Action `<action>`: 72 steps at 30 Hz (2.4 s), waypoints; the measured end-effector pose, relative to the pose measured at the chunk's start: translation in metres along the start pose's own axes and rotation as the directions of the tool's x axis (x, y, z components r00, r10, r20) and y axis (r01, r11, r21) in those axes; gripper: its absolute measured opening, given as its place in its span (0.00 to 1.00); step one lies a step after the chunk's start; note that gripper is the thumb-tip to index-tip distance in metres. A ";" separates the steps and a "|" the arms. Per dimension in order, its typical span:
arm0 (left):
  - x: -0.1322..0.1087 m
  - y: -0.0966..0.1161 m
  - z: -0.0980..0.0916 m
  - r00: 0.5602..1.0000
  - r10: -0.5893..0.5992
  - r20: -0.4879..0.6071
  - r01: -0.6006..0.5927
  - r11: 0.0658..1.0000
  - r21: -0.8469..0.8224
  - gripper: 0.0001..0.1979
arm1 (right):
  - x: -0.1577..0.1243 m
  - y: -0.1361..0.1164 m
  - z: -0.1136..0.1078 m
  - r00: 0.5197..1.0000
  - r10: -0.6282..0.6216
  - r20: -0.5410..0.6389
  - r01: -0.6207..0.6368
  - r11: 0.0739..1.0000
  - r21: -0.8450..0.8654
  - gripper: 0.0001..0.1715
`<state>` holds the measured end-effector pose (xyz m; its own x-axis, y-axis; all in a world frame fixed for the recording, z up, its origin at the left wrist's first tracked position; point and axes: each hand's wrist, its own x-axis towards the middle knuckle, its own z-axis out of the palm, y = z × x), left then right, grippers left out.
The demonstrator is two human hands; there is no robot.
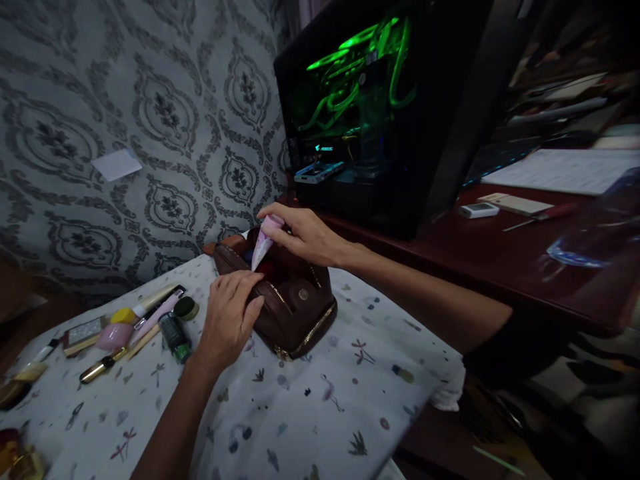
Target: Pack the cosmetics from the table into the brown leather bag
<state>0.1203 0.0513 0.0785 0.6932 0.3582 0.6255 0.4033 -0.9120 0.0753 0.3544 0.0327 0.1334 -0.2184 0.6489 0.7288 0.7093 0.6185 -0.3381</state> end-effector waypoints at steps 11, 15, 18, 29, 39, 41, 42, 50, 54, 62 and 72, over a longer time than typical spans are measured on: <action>0.001 -0.006 -0.007 0.995 0.000 0.101 0.003 0.999 -0.033 0.15 | 0.000 0.005 0.005 1.000 -0.003 0.029 0.006 0.995 -0.100 0.18; -0.012 -0.004 0.003 0.997 -0.077 -0.003 0.077 0.990 -0.121 0.17 | 0.003 0.006 0.006 0.992 -0.005 0.126 0.025 0.987 -0.158 0.17; -0.019 -0.002 0.009 0.992 -0.115 -0.059 0.105 0.983 -0.154 0.18 | 0.008 0.007 0.005 0.982 0.017 0.188 0.023 0.977 -0.210 0.16; -0.021 0.001 0.018 0.981 -0.153 -0.118 0.129 0.973 -0.189 0.20 | 0.041 -0.002 0.018 0.867 0.143 0.478 0.149 0.840 -0.522 0.14; -0.021 0.001 0.018 0.979 -0.177 -0.102 0.154 0.968 -0.199 0.20 | 0.064 0.010 0.037 0.765 0.228 0.602 0.226 0.781 -0.582 0.17; -0.021 0.001 0.018 0.978 -0.182 -0.099 0.159 0.967 -0.201 0.20 | 0.069 0.008 0.038 0.739 0.251 0.625 0.219 0.788 -0.575 0.17; -0.021 0.001 0.018 0.978 -0.182 -0.098 0.160 0.967 -0.201 0.20 | 0.070 0.008 0.038 0.729 0.256 0.634 0.220 0.791 -0.572 0.17; -0.021 0.001 0.018 0.978 -0.187 -0.097 0.165 0.966 -0.199 0.19 | 0.076 0.014 0.046 0.695 0.272 0.666 0.223 0.799 -0.558 0.17; -0.021 0.001 0.018 0.977 -0.197 -0.083 0.179 0.966 -0.186 0.17 | 0.080 0.021 0.054 0.662 0.317 0.679 0.203 0.796 -0.570 0.16; -0.021 0.001 0.017 0.978 -0.198 -0.071 0.182 0.964 -0.192 0.19 | 0.090 0.028 0.059 0.642 0.358 0.678 0.215 0.765 -0.607 0.18; -0.020 0.003 0.015 0.977 -0.206 -0.060 0.190 0.961 -0.200 0.20 | 0.089 0.033 0.067 0.631 0.312 0.710 0.318 0.730 -0.605 0.16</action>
<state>0.1163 0.0445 0.0543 0.5585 0.5254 0.6419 0.4002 -0.8485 0.3462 0.3132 0.1410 0.1471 -0.3919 0.9175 -0.0679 0.8538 0.3902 0.3447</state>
